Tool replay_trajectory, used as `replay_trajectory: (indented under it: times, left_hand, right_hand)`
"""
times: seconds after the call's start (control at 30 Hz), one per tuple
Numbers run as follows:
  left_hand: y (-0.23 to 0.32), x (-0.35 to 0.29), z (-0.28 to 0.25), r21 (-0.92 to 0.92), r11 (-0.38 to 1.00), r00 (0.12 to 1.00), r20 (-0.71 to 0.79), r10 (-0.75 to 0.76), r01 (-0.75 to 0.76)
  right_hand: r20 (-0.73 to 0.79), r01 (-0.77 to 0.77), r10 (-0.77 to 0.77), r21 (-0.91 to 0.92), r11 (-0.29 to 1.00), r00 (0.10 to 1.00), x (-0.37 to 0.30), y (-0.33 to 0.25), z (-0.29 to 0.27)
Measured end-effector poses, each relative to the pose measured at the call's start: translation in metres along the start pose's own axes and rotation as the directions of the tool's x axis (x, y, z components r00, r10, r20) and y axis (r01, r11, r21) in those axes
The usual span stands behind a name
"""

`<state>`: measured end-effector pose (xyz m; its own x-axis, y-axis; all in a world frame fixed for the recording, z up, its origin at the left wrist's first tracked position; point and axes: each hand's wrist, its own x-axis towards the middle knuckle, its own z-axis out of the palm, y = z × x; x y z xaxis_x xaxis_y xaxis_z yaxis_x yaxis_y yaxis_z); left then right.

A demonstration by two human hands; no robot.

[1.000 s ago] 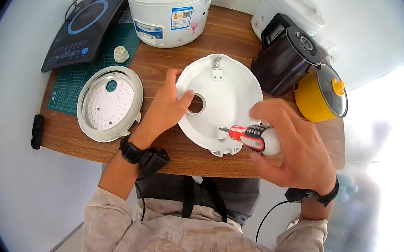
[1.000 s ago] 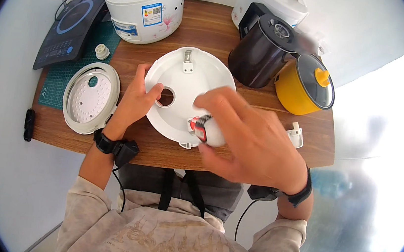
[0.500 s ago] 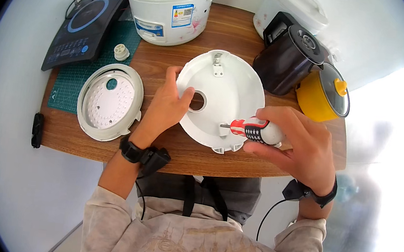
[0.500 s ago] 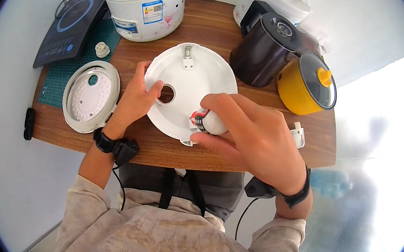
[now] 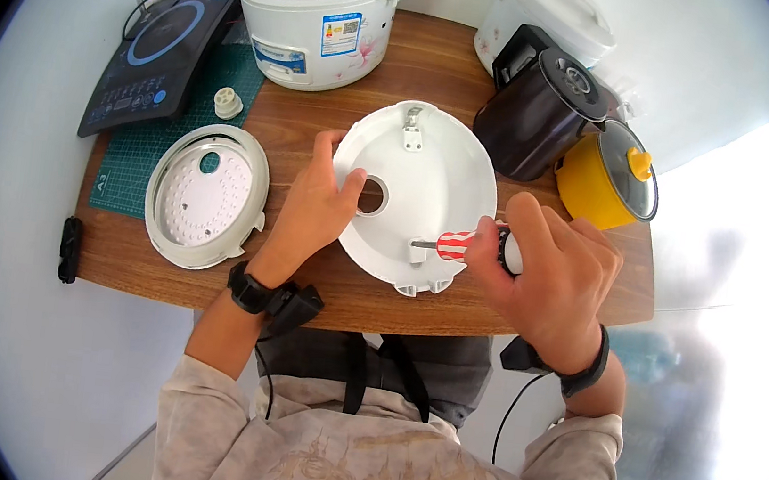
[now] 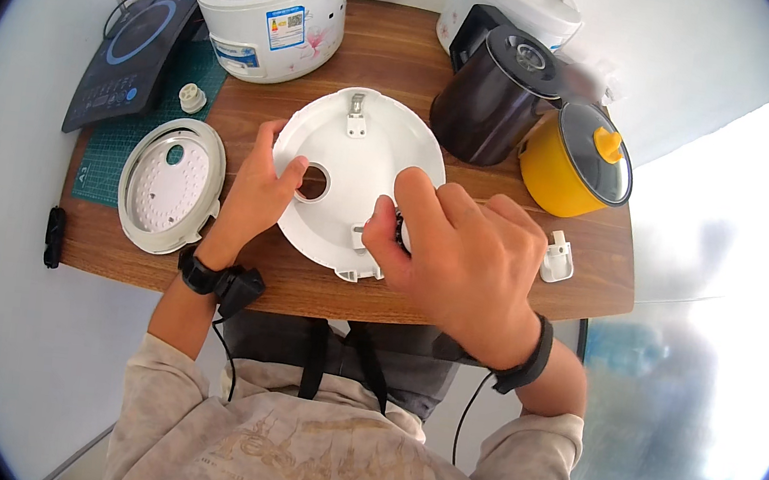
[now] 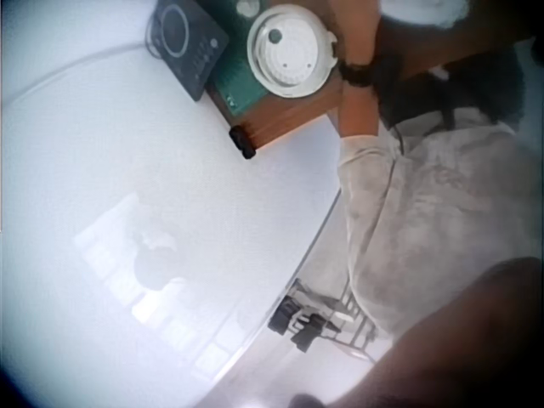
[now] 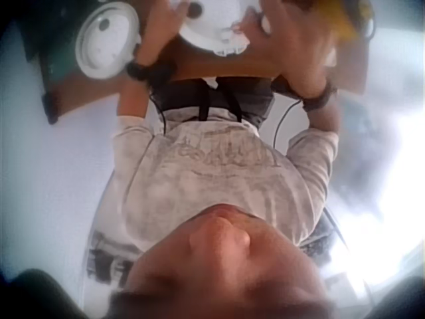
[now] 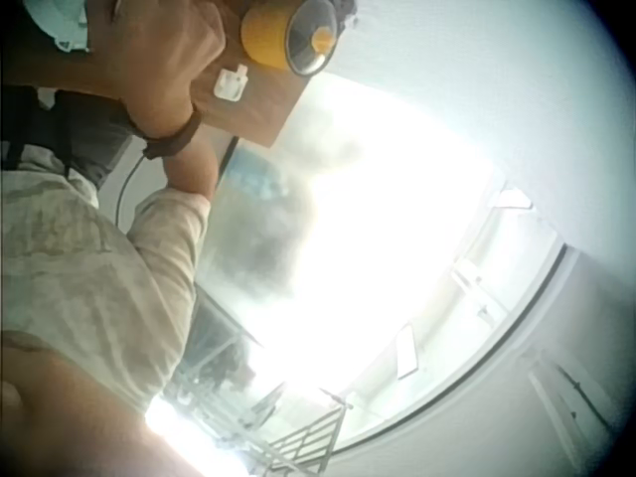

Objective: The person assembles a white plastic appliance lid by inserting a small white cylindrical component into a central hole and securing it with screws using a screwdriver. The person then places a small circular part into the center of the lid.

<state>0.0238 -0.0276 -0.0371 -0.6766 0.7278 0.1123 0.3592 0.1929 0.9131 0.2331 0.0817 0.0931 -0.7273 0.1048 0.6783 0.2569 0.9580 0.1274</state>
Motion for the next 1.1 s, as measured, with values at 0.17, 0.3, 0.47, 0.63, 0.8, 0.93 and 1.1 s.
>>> replay_trajectory:
  times: [0.17,0.3,0.47,0.63,0.8,0.93,1.1]
  left_hand:
    - [-0.009,0.000,0.002,0.058,0.997,0.998,-0.025,0.053,-0.051]
    - [-0.006,0.000,0.002,0.018,0.999,0.999,-0.009,0.034,-0.033]
    - [-0.015,0.004,0.002,-0.030,0.998,0.999,-0.008,0.047,-0.047]
    - [-0.017,0.006,0.002,-0.082,0.996,0.999,0.012,0.041,-0.040]
    - [-0.024,0.008,0.004,-0.082,0.996,1.000,0.021,0.021,-0.020]
    - [-0.023,0.006,0.004,-0.018,0.999,0.999,-0.012,0.035,-0.035]
    - [-0.007,0.003,0.002,-0.057,0.997,0.997,0.040,-0.059,0.061]
  right_hand:
    - [0.021,-0.156,0.159,-0.113,0.981,0.987,0.000,-0.013,0.000]
    - [0.069,-0.140,0.145,-0.081,0.987,0.987,-0.002,-0.011,0.000]
    - [0.267,-0.182,0.047,0.506,0.843,0.962,0.007,0.012,-0.005]
    - [0.336,-0.143,-0.363,0.873,0.467,0.869,0.011,0.035,-0.003]
    - [0.267,-0.078,-0.348,0.878,0.472,0.899,0.010,0.035,0.003]
    - [0.326,-0.140,-0.277,0.838,0.528,0.904,0.002,0.023,-0.005]
    - [0.295,-0.145,-0.162,0.790,0.596,0.942,-0.009,0.016,-0.006]
